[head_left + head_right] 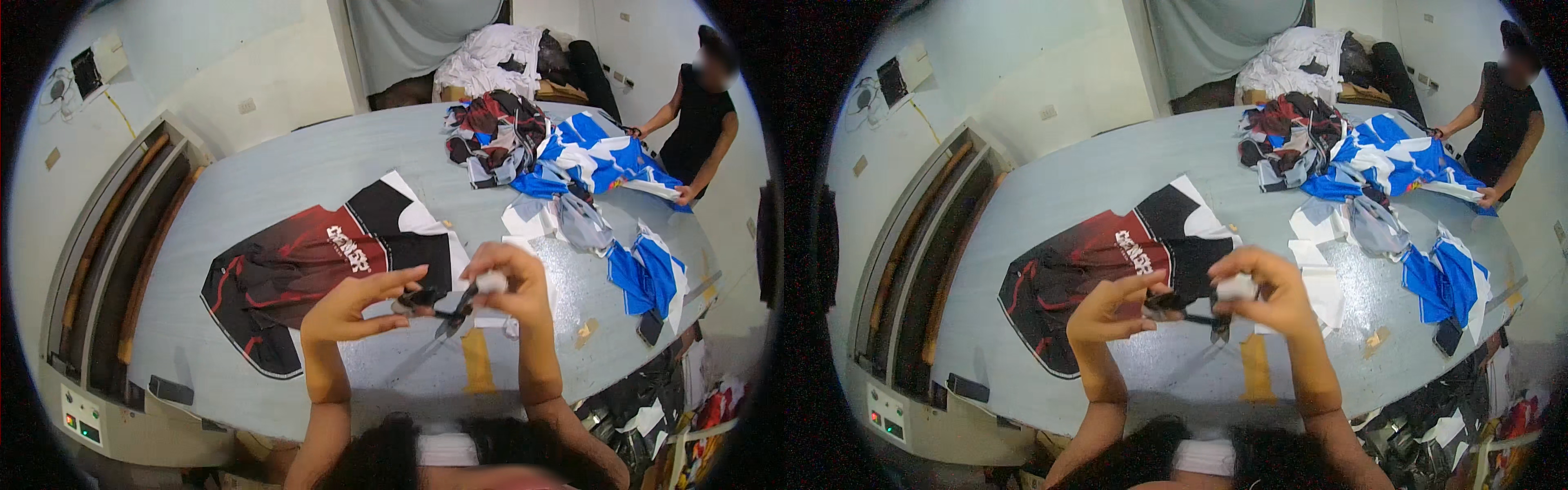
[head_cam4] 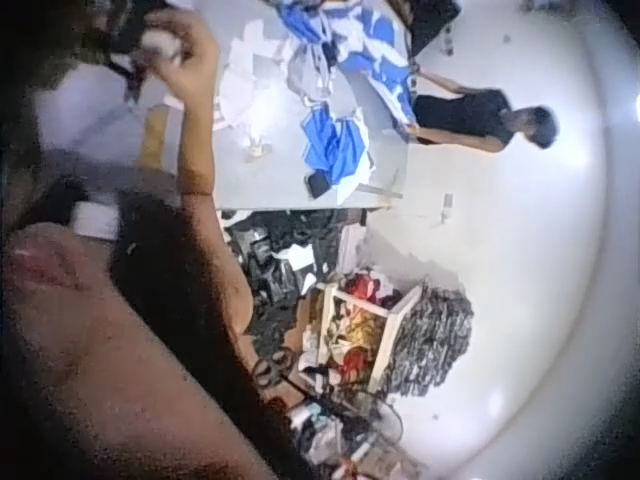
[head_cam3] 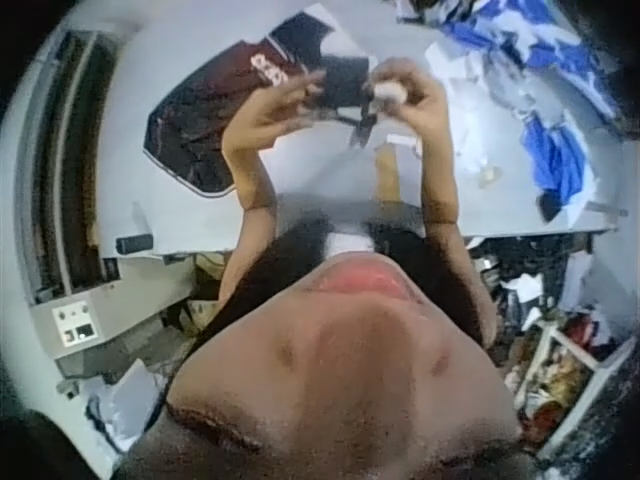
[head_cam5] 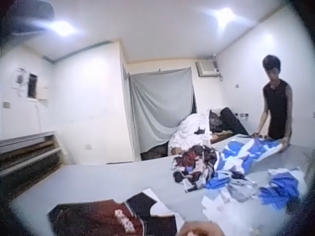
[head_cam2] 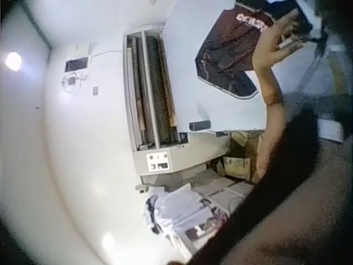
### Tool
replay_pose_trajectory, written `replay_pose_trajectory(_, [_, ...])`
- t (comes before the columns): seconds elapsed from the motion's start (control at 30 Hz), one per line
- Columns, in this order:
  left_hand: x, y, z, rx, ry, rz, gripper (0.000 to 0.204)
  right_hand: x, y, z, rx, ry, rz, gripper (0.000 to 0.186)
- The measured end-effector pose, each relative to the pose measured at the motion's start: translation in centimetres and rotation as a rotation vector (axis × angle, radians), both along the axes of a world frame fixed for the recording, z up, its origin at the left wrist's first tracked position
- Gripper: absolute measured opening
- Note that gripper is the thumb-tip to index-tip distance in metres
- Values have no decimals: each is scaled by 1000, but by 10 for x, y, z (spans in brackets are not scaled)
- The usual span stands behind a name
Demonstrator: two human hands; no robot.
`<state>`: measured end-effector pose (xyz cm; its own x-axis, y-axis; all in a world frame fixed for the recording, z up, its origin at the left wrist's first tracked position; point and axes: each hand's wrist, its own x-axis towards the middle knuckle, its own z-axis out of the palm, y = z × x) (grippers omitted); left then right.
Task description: Cutting printed jersey fabric panels along pattern lines using large shears.
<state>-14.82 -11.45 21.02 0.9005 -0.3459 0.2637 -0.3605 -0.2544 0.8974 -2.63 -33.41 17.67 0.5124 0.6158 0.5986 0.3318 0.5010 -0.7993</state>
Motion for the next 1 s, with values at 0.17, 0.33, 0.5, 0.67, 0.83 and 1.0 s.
replay_pose_trajectory(0.17, [4, 7, -9, -132, -26, -46, 70, 32, -7, -12, 121, 118, -34, 32])
replay_pose_trajectory(0.33, [13, -5, -14, 20, -112, -32, 69, 35, -6, -13, 97, 143, -23, 32])
replay_pose_trajectory(0.5, [19, -26, -13, 12, -37, 121, 61, 9, 7, -4, -83, 180, 26, 27])
replay_pose_trajectory(0.67, [28, -15, -21, -174, -196, 225, 45, -25, 19, 5, -269, -54, 75, 27])
replay_pose_trajectory(0.83, [22, -17, -29, -91, -317, 339, 36, -30, 29, -3, -61, -196, 6, 31])
replay_pose_trajectory(1.0, [27, -43, -33, -280, -553, 512, 51, -35, 31, -16, 236, 51, -71, 28])
